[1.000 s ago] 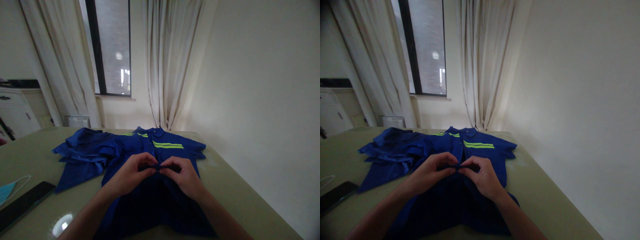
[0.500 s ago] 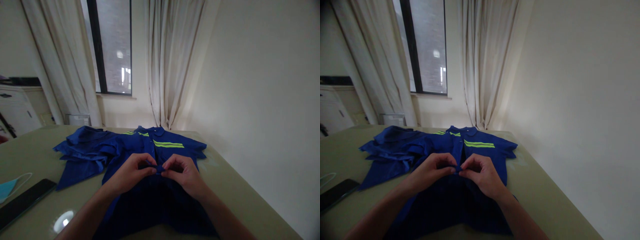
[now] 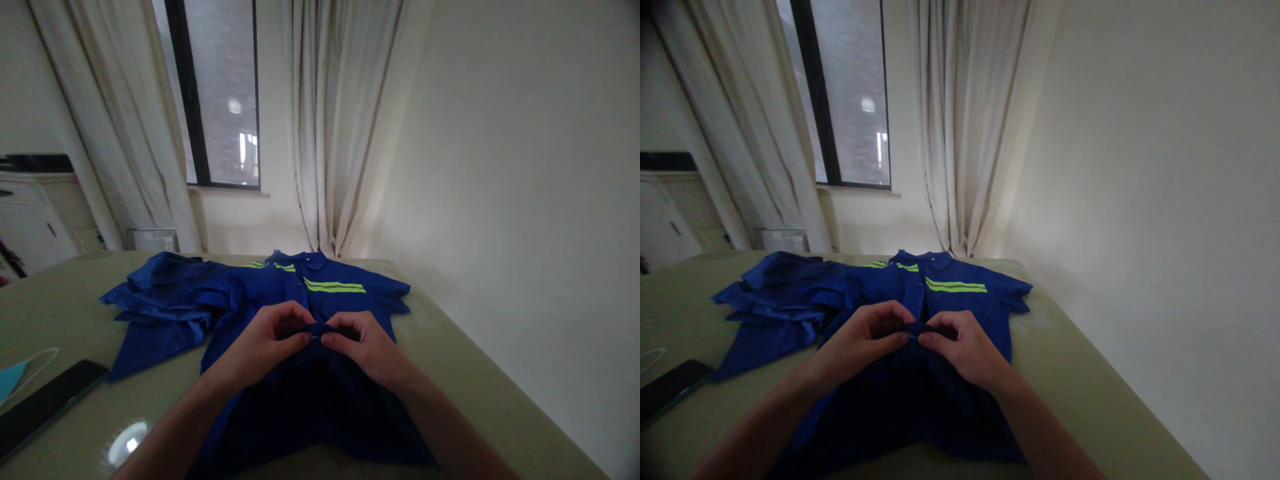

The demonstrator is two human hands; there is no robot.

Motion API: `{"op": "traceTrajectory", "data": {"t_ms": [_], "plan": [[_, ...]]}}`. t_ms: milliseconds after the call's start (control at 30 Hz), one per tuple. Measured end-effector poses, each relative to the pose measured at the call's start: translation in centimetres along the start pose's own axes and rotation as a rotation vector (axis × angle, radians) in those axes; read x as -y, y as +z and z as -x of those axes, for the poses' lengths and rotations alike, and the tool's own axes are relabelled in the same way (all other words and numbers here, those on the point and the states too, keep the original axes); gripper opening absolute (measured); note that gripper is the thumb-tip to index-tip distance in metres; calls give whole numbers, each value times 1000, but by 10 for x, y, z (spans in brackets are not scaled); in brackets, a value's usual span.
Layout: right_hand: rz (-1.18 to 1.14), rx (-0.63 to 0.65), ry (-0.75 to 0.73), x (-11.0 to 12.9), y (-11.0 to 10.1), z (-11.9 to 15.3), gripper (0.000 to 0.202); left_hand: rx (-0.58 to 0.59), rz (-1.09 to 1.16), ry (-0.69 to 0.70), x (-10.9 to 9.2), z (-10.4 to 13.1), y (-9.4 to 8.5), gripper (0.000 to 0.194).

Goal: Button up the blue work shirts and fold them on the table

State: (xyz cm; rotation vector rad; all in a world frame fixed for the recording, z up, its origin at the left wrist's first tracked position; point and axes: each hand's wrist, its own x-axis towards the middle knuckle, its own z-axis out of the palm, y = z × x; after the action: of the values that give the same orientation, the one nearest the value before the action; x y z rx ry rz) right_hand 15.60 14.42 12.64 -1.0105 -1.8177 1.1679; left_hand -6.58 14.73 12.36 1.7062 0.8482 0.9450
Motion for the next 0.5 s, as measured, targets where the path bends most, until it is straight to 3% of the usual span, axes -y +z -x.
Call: {"op": "traceTrajectory", "data": {"t_ms": [233, 333, 500], "plan": [[-228, -90, 141, -9, 15, -2, 34, -75, -288, 101, -5, 4, 4, 26], [-303, -84, 172, -8, 17, -1, 35, -115, -441, 262, -7, 5, 5, 36], [-251, -92, 114, -2, 14, 2, 33, -106, -630, 489, -3, 8, 1, 21]]}}
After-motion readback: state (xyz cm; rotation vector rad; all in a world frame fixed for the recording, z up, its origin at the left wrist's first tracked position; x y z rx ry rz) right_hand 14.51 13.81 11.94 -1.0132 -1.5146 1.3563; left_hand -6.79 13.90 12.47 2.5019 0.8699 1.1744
